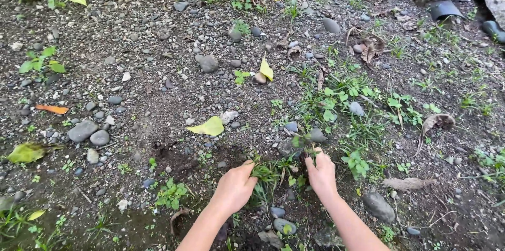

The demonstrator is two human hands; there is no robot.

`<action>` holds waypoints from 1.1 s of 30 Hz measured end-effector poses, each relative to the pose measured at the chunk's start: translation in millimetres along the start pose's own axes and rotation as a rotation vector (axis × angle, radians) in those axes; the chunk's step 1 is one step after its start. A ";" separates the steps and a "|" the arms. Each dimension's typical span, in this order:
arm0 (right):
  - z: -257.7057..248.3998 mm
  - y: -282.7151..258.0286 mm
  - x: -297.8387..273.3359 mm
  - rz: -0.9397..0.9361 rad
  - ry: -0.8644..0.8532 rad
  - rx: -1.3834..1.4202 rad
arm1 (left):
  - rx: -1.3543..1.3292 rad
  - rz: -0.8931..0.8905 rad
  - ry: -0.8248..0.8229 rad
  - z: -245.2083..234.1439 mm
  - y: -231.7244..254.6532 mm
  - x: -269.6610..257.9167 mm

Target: The person is pulling weeds and small plants from a gravelly ground area by hand.

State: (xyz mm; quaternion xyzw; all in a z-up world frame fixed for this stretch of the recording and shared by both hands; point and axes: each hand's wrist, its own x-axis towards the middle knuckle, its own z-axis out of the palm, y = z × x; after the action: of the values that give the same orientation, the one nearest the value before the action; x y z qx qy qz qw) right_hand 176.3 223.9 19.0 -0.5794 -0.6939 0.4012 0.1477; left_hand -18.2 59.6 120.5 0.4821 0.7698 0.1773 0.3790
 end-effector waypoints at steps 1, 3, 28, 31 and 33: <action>-4.4 -3.4 -5.0 0.002 -0.003 -0.001 | -0.001 -0.003 -0.002 1.8 -1.8 0.6; -17.3 -10.5 -12.8 0.166 -0.103 0.137 | -0.016 -0.039 -0.018 5.4 -2.2 4.6; -101.9 -92.9 -131.0 0.494 0.175 0.577 | -0.163 -0.149 0.008 14.9 -15.0 12.1; -44.5 -80.7 -79.5 0.110 -0.179 -0.033 | -0.142 -0.100 0.008 11.3 -7.0 11.1; -11.7 -71.6 -54.3 -0.072 -0.248 -0.381 | -0.141 -0.114 -0.013 7.5 -2.8 8.7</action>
State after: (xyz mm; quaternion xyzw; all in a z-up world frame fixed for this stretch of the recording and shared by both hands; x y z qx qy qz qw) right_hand 150.6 177.8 92.6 -0.5180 -0.7902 0.3254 -0.0364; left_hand -16.4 65.3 110.2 0.4110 0.7790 0.2060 0.4265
